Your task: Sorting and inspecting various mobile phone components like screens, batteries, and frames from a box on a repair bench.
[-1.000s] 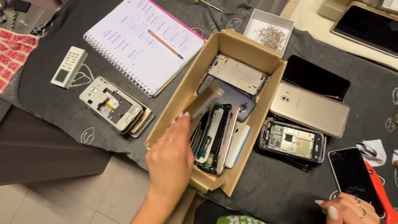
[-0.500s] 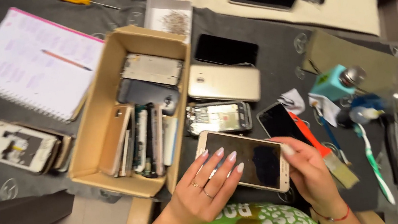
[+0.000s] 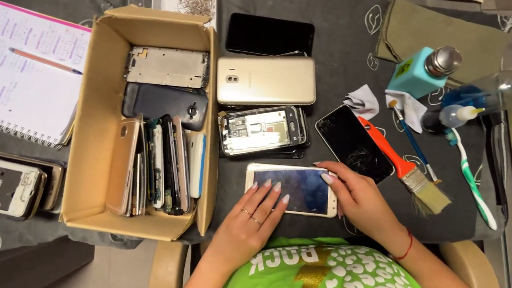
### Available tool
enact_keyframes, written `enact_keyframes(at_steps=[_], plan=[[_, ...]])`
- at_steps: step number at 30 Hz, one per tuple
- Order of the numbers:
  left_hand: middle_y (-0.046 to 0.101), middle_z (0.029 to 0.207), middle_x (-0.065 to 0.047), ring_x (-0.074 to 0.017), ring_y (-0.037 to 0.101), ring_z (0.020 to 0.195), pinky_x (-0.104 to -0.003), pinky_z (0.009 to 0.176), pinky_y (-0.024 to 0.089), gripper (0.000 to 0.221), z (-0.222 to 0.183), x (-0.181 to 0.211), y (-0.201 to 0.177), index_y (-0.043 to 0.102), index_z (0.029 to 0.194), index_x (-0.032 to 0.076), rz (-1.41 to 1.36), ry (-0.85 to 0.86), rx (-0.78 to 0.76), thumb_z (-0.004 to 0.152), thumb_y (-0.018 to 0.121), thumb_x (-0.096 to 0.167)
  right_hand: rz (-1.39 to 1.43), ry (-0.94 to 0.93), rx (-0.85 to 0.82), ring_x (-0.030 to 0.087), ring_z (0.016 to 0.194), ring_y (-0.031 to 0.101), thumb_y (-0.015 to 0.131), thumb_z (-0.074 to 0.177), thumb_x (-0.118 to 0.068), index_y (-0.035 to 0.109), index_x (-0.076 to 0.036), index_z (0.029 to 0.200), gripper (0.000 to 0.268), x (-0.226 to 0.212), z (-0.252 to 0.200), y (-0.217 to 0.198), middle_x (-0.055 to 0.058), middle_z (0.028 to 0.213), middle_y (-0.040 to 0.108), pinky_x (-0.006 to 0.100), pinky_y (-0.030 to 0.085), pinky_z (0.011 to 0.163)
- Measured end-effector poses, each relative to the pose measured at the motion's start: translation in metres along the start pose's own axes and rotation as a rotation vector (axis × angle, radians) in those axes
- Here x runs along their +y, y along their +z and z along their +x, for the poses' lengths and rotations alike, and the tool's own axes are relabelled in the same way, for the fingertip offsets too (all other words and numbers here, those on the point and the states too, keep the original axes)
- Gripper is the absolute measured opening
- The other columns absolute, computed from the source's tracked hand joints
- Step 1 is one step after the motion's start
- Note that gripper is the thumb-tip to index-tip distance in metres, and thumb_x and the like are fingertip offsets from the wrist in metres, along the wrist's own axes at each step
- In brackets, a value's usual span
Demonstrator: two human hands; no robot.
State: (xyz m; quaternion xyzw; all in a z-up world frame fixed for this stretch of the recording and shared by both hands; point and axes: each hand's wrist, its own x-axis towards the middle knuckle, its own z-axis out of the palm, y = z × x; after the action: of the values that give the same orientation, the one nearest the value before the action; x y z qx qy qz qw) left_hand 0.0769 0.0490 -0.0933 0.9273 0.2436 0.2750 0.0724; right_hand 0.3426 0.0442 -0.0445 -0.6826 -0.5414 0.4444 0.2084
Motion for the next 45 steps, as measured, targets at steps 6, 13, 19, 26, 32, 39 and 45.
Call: enact_keyframes(at_steps=[6, 13, 19, 26, 32, 39, 45], plan=[[0.049, 0.150, -0.026, -0.0457, 0.049, 0.140, -0.060, 0.117, 0.044, 0.037, -0.007, -0.004, 0.002, 0.053, 0.142, -0.003, -0.059, -0.030, -0.031, 0.105, 0.059, -0.001, -0.270, -0.284, 0.071, 0.030, 0.117, 0.067, 0.040, 0.106, -0.020, 0.054, -0.012, 0.138, 0.035, 0.031, 0.012, 0.018, 0.009, 0.132, 0.067, 0.042, 0.052, 0.092], [0.046, 0.153, -0.023, -0.0441, 0.047, 0.142, -0.059, 0.119, 0.041, 0.038, -0.011, -0.008, 0.005, 0.053, 0.143, -0.001, -0.096, -0.054, -0.032, 0.105, 0.055, -0.004, -0.449, -0.193, 0.113, 0.035, 0.089, 0.067, 0.045, 0.104, -0.018, 0.055, -0.019, 0.137, 0.034, 0.019, 0.010, 0.025, 0.010, 0.095, 0.064, 0.050, 0.051, 0.064], [0.050, 0.153, -0.022, -0.0421, 0.048, 0.143, -0.059, 0.119, 0.040, 0.041, -0.012, -0.009, 0.008, 0.054, 0.143, 0.000, -0.184, -0.121, -0.011, 0.103, 0.055, -0.007, -0.436, -0.229, 0.210, 0.036, 0.100, 0.072, 0.050, 0.104, -0.025, 0.056, -0.011, 0.133, 0.033, 0.018, 0.009, 0.026, 0.014, 0.119, 0.071, 0.051, 0.056, 0.068], [0.047, 0.156, -0.022, -0.0453, 0.043, 0.146, -0.061, 0.121, 0.037, 0.050, -0.020, -0.009, 0.001, 0.048, 0.147, -0.003, -0.243, -0.116, -0.023, 0.099, 0.051, -0.016, -0.334, -0.594, 0.381, 0.017, 0.076, 0.065, 0.062, 0.100, -0.010, 0.070, -0.006, 0.106, 0.011, -0.060, 0.004, 0.003, 0.005, 0.095, 0.071, 0.029, 0.050, 0.068], [0.055, 0.150, -0.015, -0.0330, 0.054, 0.140, -0.040, 0.094, 0.051, 0.048, -0.049, -0.004, -0.010, 0.056, 0.141, 0.002, -0.109, -0.197, 0.142, 0.096, 0.055, -0.013, -0.424, -1.007, 0.262, 0.018, 0.058, 0.052, 0.069, 0.099, -0.008, 0.069, -0.003, 0.107, 0.010, -0.148, 0.047, 0.007, 0.005, 0.075, 0.058, 0.030, 0.041, 0.053], [0.077, 0.093, -0.006, -0.0203, 0.075, 0.082, -0.032, 0.074, 0.064, 0.013, -0.073, 0.004, -0.051, 0.074, 0.097, 0.003, -0.024, -0.246, 0.532, 0.095, 0.078, 0.015, -0.613, -1.387, -0.230, 0.033, 0.091, 0.062, 0.057, 0.107, -0.019, 0.062, -0.006, 0.113, 0.016, -0.226, 0.130, 0.081, 0.011, 0.100, 0.061, 0.044, 0.048, 0.077], [0.065, 0.064, -0.007, -0.0188, 0.062, 0.054, -0.030, 0.052, 0.054, 0.032, -0.113, -0.001, -0.050, 0.071, 0.079, 0.002, -0.065, -0.405, 0.799, 0.102, 0.058, 0.021, -0.745, -1.546, -0.400, 0.025, 0.097, 0.062, 0.064, 0.102, -0.026, 0.067, -0.018, 0.104, 0.009, -0.240, 0.176, 0.145, 0.000, 0.107, 0.067, 0.040, 0.040, 0.087]])
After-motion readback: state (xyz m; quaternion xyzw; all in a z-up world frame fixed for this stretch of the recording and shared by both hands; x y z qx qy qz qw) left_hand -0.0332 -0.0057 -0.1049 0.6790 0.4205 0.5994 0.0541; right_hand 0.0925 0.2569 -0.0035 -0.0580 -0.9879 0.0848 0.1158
